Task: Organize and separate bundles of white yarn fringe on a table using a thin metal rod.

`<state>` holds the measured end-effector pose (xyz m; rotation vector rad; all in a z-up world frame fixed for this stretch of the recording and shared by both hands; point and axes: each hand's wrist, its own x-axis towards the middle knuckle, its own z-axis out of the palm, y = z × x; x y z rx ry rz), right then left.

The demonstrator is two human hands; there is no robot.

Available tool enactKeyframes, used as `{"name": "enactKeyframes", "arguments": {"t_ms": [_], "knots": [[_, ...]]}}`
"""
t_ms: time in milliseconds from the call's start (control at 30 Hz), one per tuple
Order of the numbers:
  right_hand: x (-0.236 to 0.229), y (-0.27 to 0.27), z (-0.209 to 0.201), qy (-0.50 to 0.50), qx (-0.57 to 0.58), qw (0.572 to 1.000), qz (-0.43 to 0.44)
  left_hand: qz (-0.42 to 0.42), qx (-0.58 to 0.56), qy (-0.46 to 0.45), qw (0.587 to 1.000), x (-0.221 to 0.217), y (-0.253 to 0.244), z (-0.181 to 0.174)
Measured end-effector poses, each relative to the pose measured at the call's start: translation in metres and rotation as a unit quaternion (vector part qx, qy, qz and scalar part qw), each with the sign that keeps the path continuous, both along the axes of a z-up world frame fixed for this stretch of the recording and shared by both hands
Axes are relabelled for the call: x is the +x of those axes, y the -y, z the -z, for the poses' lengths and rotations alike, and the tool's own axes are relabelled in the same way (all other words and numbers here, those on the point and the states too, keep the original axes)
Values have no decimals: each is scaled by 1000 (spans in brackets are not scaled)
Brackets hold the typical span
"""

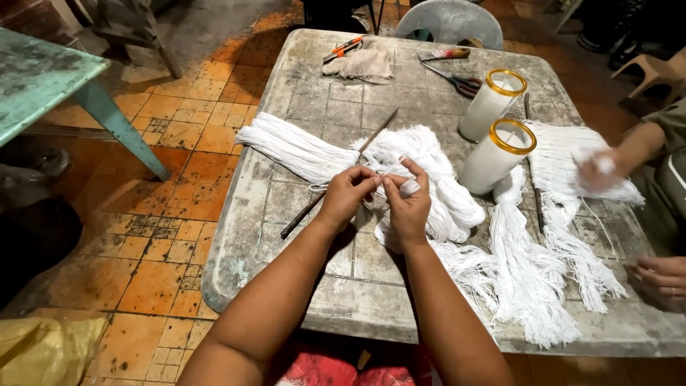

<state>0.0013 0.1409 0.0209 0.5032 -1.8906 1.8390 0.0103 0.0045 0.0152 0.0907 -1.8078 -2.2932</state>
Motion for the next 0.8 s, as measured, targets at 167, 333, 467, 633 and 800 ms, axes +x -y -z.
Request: {"name": "enactKeyframes", "arguments": {"t_ms": [167, 333, 467, 633, 800], "knots": [[-4, 1, 7, 9, -4, 1000, -5, -6, 35, 11, 999, -10, 0, 10], [-29, -14, 26, 319, -269, 889, -187, 12, 174, 73, 982, 3, 29, -7], [-47, -50, 25, 351, -508, 717, -325, 21, 442, 3, 897, 23, 98, -40], [-60, -66, 19, 287, -623, 690, -233, -175, 415, -58, 891, 52, 235, -37], [-52, -56, 6, 336, -586, 726, -130, -564, 72, -299, 767, 95, 280, -66]]}}
